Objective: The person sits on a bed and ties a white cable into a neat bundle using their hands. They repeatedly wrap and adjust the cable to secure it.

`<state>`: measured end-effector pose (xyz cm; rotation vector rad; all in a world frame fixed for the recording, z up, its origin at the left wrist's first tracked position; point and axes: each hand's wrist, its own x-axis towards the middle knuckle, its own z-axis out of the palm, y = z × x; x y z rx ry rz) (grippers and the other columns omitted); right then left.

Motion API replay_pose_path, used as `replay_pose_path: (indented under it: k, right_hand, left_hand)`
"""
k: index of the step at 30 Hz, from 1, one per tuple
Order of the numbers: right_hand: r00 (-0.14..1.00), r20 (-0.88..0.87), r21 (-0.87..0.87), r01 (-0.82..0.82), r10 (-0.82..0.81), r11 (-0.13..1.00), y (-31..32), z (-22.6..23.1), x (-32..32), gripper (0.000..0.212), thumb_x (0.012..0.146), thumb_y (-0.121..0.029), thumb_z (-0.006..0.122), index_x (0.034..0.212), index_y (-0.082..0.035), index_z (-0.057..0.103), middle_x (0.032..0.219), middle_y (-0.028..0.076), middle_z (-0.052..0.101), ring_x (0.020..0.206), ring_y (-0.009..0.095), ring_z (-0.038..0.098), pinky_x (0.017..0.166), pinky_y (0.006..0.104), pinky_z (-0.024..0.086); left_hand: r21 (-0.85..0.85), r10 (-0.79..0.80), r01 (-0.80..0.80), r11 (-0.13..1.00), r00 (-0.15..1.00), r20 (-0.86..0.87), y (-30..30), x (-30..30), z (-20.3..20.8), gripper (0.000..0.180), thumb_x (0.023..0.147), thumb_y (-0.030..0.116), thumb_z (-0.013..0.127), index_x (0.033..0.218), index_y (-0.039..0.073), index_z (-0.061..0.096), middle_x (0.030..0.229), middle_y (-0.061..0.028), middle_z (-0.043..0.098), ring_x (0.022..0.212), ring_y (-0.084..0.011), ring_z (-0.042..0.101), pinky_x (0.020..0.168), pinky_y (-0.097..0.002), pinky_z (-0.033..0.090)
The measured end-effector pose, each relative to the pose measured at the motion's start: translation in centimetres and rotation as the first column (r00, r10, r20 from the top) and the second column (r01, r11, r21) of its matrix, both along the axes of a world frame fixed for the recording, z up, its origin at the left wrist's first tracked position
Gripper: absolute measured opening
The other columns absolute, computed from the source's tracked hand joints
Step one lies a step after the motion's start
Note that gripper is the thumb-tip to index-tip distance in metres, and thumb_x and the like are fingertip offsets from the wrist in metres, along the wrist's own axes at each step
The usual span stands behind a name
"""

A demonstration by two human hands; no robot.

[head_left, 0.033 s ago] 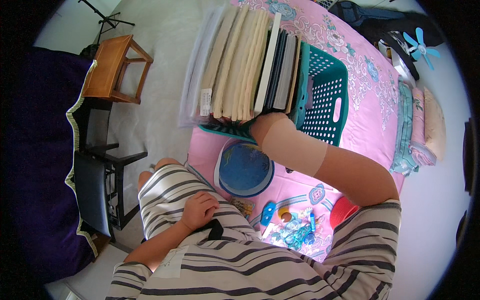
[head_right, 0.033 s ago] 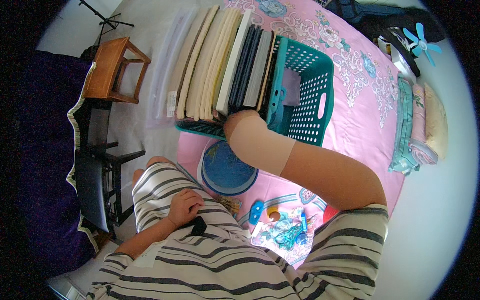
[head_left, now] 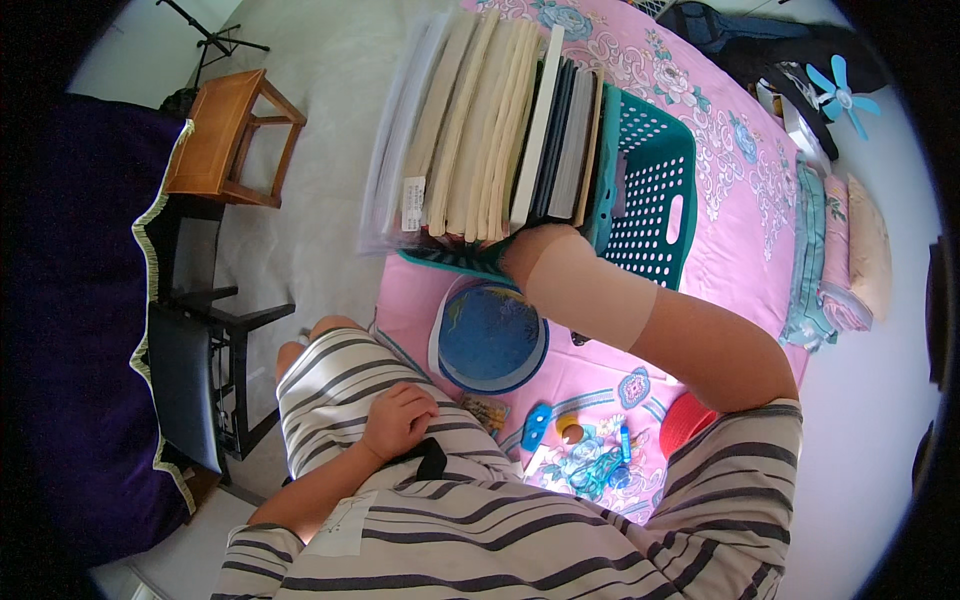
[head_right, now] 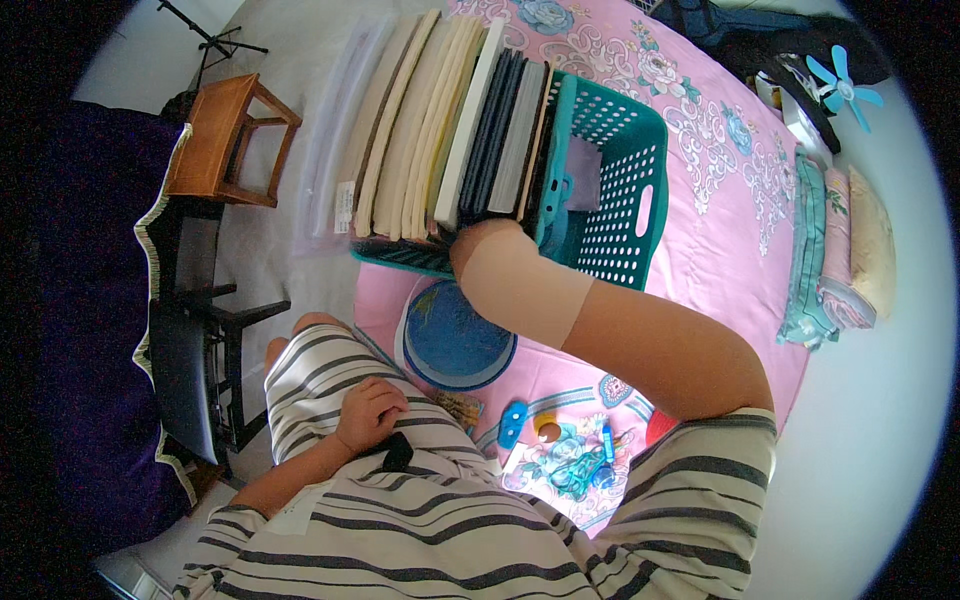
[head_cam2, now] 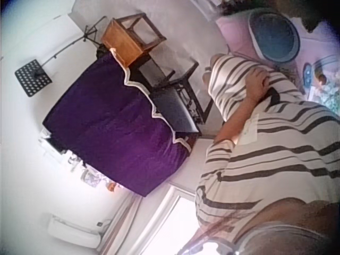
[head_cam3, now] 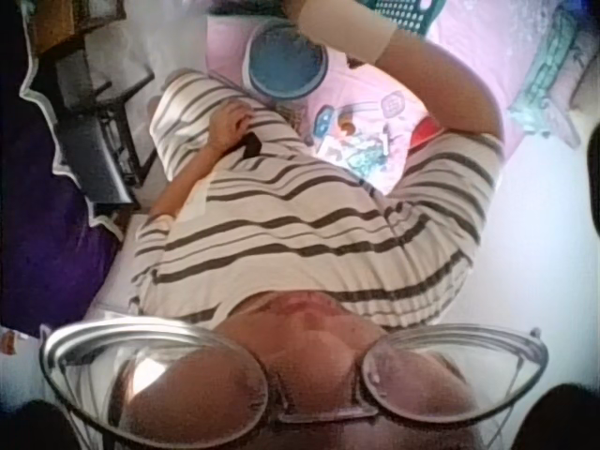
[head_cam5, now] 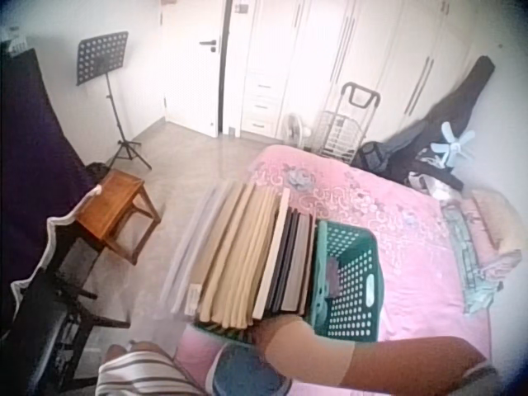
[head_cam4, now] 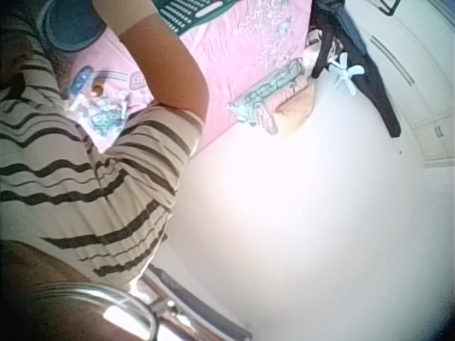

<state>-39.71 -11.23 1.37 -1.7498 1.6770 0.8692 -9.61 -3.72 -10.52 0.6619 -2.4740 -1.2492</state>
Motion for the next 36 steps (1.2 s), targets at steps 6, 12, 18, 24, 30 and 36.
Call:
replay_pose_path:
  k: [6,12,18,24,30,36]
  right_hand:
    - [0.99,0.138,0.04,0.013,-0.019,0.999,0.0,8.1,-1.3,0.033,0.065,-0.004,0.074,0.097,-0.002,0.067,0.099,0.018,0.065,0.086,0.033,0.064,0.073,0.0367,0.053]
    - [0.793,0.592,-0.63,0.565,-0.141,0.533,7.6,13.6,-4.2,0.032,0.076,0.012,0.058,0.104,-0.002,0.066,0.087,0.016,0.065,0.075,0.025,0.064,0.063,0.0293,0.05]
    - [0.254,0.815,0.401,0.403,-0.521,0.823,13.1,11.1,-3.5,0.02,0.087,-0.012,0.059,0.105,-0.013,0.066,0.088,0.006,0.069,0.066,0.022,0.063,0.057,0.0292,0.048]
    - [0.622,0.753,0.339,-0.088,-0.214,0.937,21.7,-4.2,7.9,0.025,0.081,-0.021,0.054,0.1,-0.01,0.065,0.093,0.013,0.066,0.088,0.032,0.064,0.074,0.041,0.05]
    - [0.598,0.783,0.228,-0.021,-0.171,0.973,23.7,-6.7,11.5,0.027,0.079,-0.021,0.054,0.098,-0.007,0.065,0.093,0.015,0.066,0.088,0.034,0.064,0.073,0.0423,0.05]
    - [0.615,0.765,0.235,0.01,-0.191,0.972,23.3,-5.4,12.9,0.027,0.078,-0.023,0.054,0.096,-0.006,0.066,0.093,0.015,0.066,0.088,0.035,0.064,0.072,0.0428,0.05]
  left_hand:
    - [0.004,-0.015,0.015,1.0,1.0,0.006,-0.1,0.3,0.0,0.012,0.065,0.001,0.064,0.073,0.009,0.062,0.08,-0.0036,0.063,0.078,-0.0237,0.06,0.068,-0.0339,0.051]
    - [0.032,-0.019,0.019,0.999,1.0,0.006,-0.3,0.2,-0.1,0.012,0.064,0.0,0.064,0.073,0.008,0.062,0.08,-0.004,0.063,0.078,-0.0243,0.06,0.067,-0.0342,0.051]
    - [0.034,-0.023,0.023,0.999,1.0,-0.014,-0.4,0.1,-0.3,0.013,0.064,0.0,0.064,0.074,0.008,0.062,0.08,-0.0044,0.063,0.077,-0.0246,0.06,0.067,-0.0339,0.05]
    - [0.022,-0.041,0.042,0.999,0.999,-0.034,-0.5,-0.2,-0.6,0.014,0.064,-0.001,0.064,0.074,0.009,0.062,0.08,-0.0045,0.063,0.078,-0.0249,0.06,0.067,-0.0344,0.05]
    - [0.018,-0.048,0.048,0.999,0.999,-0.009,-0.1,0.1,-0.8,0.013,0.066,-0.002,0.062,0.074,0.008,0.063,0.081,-0.0047,0.063,0.078,-0.025,0.059,0.068,-0.0349,0.049]
    - [-0.021,0.001,-0.003,1.0,0.998,-0.062,0.1,0.7,-0.5,0.011,0.066,-0.002,0.061,0.072,0.007,0.062,0.079,-0.0049,0.063,0.077,-0.0254,0.06,0.069,-0.0357,0.05]
